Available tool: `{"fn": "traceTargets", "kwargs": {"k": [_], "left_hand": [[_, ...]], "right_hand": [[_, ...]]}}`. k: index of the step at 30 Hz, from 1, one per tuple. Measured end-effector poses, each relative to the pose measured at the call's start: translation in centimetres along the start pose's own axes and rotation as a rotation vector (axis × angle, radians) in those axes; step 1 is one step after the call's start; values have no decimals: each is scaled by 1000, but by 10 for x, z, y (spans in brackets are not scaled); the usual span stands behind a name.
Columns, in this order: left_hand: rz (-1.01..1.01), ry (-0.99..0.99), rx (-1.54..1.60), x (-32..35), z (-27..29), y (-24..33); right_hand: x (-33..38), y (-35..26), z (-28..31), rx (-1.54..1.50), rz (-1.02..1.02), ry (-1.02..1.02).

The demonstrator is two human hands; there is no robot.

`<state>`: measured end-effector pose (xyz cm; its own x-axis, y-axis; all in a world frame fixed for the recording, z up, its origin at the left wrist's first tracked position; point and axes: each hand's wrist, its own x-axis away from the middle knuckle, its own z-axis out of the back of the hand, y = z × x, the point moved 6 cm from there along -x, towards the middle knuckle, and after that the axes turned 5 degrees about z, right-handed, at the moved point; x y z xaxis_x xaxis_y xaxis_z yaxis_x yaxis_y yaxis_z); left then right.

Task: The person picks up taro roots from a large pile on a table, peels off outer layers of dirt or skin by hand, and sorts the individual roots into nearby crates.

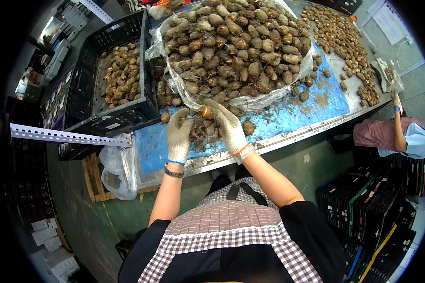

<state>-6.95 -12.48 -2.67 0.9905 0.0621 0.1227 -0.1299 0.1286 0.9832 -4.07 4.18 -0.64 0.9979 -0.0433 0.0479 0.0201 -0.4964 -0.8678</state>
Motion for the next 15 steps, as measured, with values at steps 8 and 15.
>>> {"fn": "traceTargets", "kwargs": {"k": [8, 15], "left_hand": [[-474, 28, -311, 24, -36, 65], [-542, 133, -605, 15, -47, 73]], "right_hand": [[0, 8, 14, -114, -141, -58], [-7, -2, 17, -181, -167, -112]]}}
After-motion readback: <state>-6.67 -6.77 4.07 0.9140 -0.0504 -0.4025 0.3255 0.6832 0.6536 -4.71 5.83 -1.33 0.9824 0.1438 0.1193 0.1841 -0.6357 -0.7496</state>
